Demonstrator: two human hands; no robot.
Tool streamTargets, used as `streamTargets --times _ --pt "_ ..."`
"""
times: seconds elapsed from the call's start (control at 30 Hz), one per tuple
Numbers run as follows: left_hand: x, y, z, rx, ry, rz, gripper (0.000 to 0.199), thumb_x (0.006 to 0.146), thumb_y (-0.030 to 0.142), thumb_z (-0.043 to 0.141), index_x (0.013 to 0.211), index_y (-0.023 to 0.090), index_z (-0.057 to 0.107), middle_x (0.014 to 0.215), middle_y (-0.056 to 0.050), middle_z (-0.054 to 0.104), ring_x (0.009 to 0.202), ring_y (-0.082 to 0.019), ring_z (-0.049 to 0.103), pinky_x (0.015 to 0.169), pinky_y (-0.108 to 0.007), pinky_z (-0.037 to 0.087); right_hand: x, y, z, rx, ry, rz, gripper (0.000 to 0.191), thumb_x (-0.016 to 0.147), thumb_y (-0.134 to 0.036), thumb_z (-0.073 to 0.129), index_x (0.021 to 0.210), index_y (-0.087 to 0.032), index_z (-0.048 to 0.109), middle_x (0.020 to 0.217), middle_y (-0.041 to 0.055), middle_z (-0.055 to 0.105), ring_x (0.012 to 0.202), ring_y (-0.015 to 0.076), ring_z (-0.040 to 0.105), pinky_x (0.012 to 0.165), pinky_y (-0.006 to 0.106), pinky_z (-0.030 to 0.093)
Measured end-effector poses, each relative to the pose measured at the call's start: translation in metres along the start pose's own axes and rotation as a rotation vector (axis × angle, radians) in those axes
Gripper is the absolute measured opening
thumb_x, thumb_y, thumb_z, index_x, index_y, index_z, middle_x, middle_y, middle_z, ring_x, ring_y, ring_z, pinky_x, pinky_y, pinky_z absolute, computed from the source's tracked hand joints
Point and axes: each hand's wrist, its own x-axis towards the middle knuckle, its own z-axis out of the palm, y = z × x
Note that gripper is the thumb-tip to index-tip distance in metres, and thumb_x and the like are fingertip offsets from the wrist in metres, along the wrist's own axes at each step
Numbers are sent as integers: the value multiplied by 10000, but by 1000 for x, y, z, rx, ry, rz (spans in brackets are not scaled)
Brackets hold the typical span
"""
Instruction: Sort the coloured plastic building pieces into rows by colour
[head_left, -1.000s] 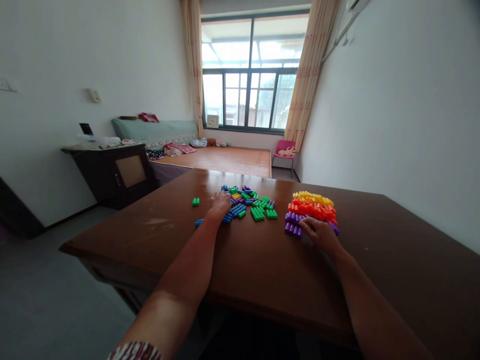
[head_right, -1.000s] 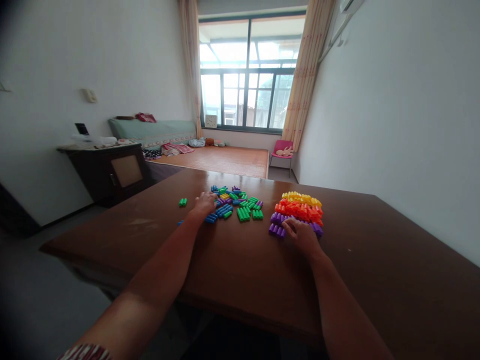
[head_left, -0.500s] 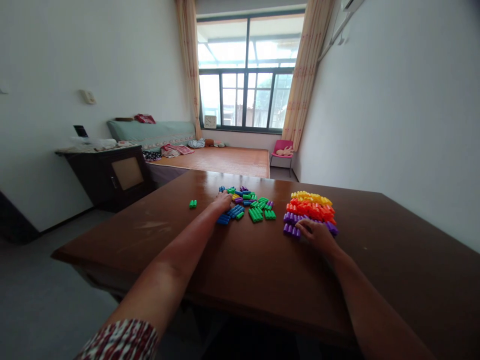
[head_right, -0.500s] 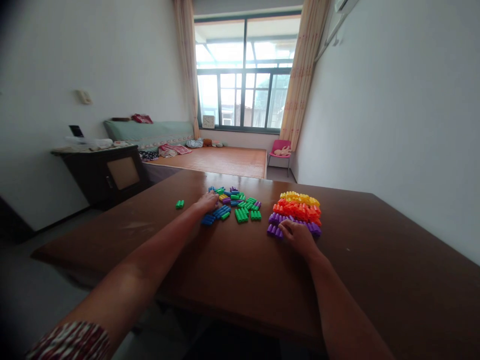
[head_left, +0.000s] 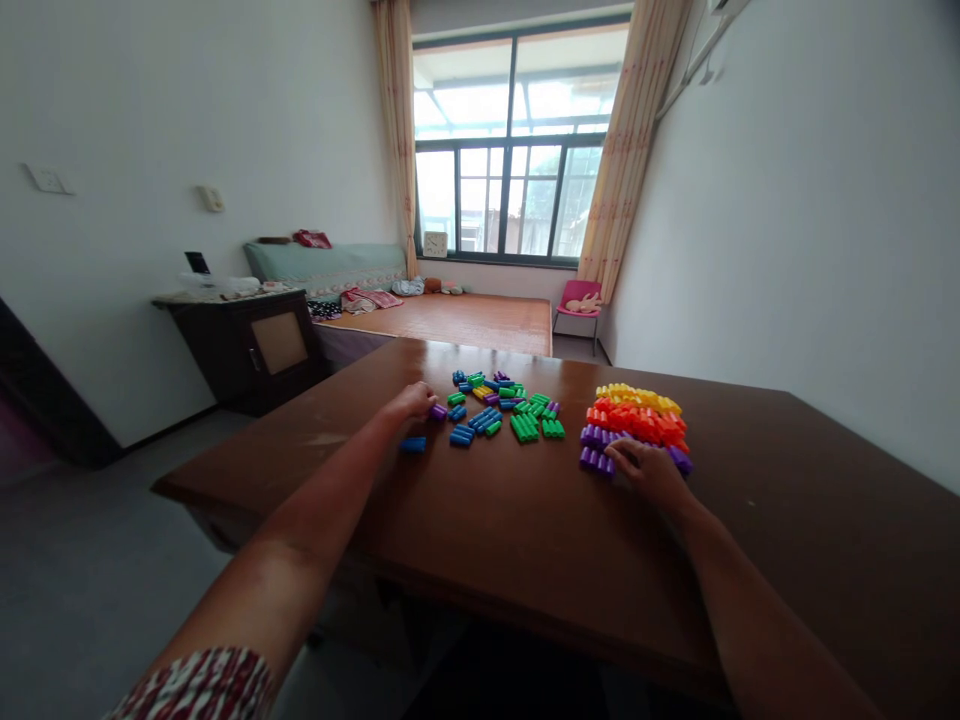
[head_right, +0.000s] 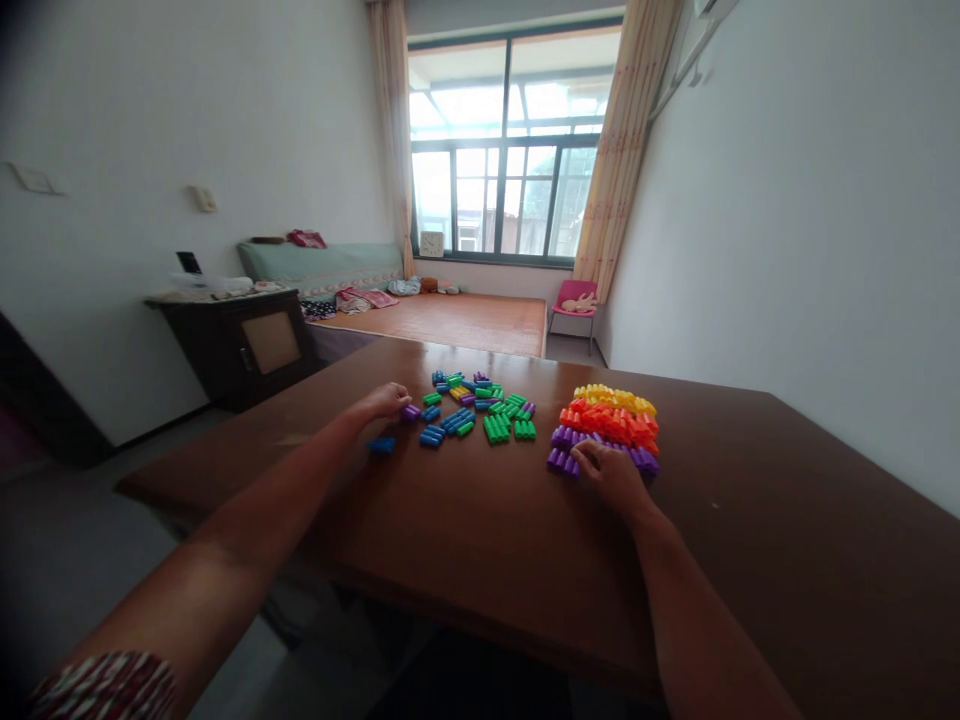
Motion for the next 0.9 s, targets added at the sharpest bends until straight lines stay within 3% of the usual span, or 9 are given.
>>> streamTargets --times 0.27,0.37,0.47,0.6,0.77,0.9 --pt "-13 -22 -3 -11 -102 -44 158 839 265 572 768 139 634 633 -33 659 594 -153 638 570 -219 484 -1 3 1 -6 6 -23 353 878 -494 475 876 -213 688 783 45 728 706 224 668 672 313 458" --pt "-13 -26 -7 43 -40 -10 147 819 282 595 831 155 669 824 -70 716 788 -197 675 679 -238 498 -1 3 2 -7 2 -31 351 876 -488 478 872 -208 691 761 34 723 681 209 662 650 297 451" --pt "-13 -22 -7 125 31 46 259 846 395 564 915 179 690 1045 -93 710 979 -239 651 788 -260 487 -1 2 2 -10 4 -30 347 876 -482 479 874 -208 691 755 30 719 674 205 659 643 291 445" --pt "-14 -9 6 255 -68 97 418 799 537 589 1053 216 675 1136 -92 690 1040 -267 628 847 -298 478 -2 2 1 -1 -1 -30 349 882 -487 471 884 -212 687 765 32 720 683 208 660 647 293 447" --pt "-15 3 23 325 5 195 375 812 401 612 1159 260 623 1217 -73 646 1104 -236 595 932 -315 452 -2 3 1 -9 -8 -22 342 885 -484 475 872 -207 675 767 39 716 698 213 663 668 306 450" --pt "-10 5 23 276 18 171 303 757 331 674 1045 240 640 1114 -65 677 1036 -233 619 867 -312 482 0 4 1 -6 -1 -31 344 887 -484 469 860 -212 678 787 45 720 727 222 669 691 315 458"
